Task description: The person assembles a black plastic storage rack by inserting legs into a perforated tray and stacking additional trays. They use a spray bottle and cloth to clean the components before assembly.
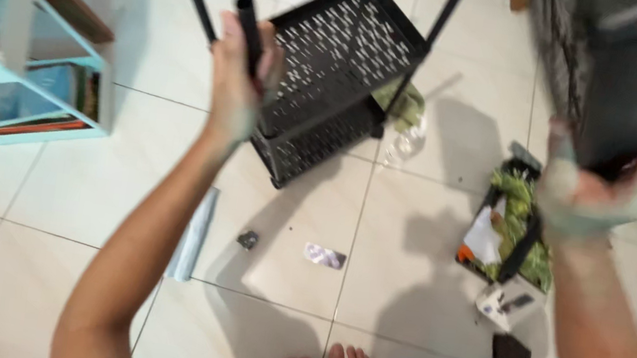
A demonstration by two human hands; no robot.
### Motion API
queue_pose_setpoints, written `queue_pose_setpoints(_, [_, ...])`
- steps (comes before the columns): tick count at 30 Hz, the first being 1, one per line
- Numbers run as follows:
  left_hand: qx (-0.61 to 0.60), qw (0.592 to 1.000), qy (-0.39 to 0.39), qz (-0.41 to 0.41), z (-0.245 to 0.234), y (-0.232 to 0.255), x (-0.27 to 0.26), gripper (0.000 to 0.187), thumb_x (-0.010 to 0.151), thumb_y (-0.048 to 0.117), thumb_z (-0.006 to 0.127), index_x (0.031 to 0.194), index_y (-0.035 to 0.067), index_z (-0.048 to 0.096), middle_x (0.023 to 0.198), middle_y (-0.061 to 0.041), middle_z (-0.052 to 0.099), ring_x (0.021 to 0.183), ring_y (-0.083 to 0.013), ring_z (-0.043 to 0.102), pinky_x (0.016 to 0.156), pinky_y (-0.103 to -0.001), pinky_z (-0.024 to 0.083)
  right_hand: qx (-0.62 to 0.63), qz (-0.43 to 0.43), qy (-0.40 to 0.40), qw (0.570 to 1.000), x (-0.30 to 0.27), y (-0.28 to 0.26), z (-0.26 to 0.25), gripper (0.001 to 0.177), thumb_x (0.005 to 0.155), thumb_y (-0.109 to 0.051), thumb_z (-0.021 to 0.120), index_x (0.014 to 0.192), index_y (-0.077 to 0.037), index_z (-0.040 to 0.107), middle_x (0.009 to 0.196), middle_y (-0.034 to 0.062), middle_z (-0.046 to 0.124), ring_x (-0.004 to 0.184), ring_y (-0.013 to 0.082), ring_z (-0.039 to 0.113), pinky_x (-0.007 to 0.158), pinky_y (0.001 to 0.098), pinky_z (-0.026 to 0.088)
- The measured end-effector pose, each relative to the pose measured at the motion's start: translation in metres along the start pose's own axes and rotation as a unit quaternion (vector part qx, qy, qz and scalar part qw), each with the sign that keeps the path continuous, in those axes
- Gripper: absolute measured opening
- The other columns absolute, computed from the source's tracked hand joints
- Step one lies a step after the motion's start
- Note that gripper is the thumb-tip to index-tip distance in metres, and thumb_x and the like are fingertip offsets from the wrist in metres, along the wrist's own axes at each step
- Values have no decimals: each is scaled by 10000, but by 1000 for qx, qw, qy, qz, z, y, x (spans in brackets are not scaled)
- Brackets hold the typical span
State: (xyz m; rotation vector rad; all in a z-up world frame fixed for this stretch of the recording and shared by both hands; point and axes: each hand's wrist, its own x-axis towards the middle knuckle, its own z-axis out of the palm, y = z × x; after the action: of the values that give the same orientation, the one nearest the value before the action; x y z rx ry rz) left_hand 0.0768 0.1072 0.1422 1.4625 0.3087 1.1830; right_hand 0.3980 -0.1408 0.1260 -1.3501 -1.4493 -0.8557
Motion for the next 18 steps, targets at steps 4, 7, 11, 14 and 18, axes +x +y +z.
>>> queue_pose_setpoints(4, [78, 989, 60, 112, 17, 19, -2, 604, 1128, 558, 231, 1009, 46, 529, 780, -7, 482, 663, -114, 472, 575, -286, 447, -8, -120, -23, 992, 87, -6, 35, 352, 1015, 2, 825, 1275, -55, 594, 1129, 82, 538, 1076, 229, 544, 966, 371, 428])
queue_pose_setpoints(7, [71, 990, 109, 52, 28, 17, 9, 579, 1132, 536, 211, 909, 93, 510, 709, 27, 417, 598, -88, 374, 511, -258, 315, -18, -170, -56, 984, 134, -17, 58, 369, 986, 3, 802, 1294, -88, 620, 1123, 77, 536, 1087, 250, 528, 972, 395, 395])
queue_pose_setpoints(11, [118, 985, 92, 79, 37, 14, 36, 662, 1123, 566, 109, 792, 111, 458, 617, 40, 392, 540, -89, 382, 474, -268, 309, -32, -201, -66, 977, 169, -38, 81, 412, 948, 4, 771, 1319, -133, 656, 1114, 70, 533, 1102, 277, 507, 981, 427, 350])
queue_pose_setpoints(14, [107, 992, 53, 49, 31, 15, 31, 701, 1144, 591, 109, 738, 105, 408, 583, 37, 354, 535, -107, 346, 493, -292, 284, -13, -199, -62, 978, 164, -51, 98, 457, 919, 4, 749, 1338, -166, 682, 1108, 65, 531, 1113, 298, 491, 988, 452, 317])
queue_pose_setpoints(18, [139, 988, 61, 27, 20, 23, 24, 709, 1042, 626, 100, 780, 144, 549, 520, 62, 388, 405, -100, 337, 363, -298, 266, -24, -249, -34, 968, 153, -46, 104, 414, 1000, -15, 841, 1331, -223, 706, 1025, 35, 496, 1032, 275, 468, 973, 436, 291])
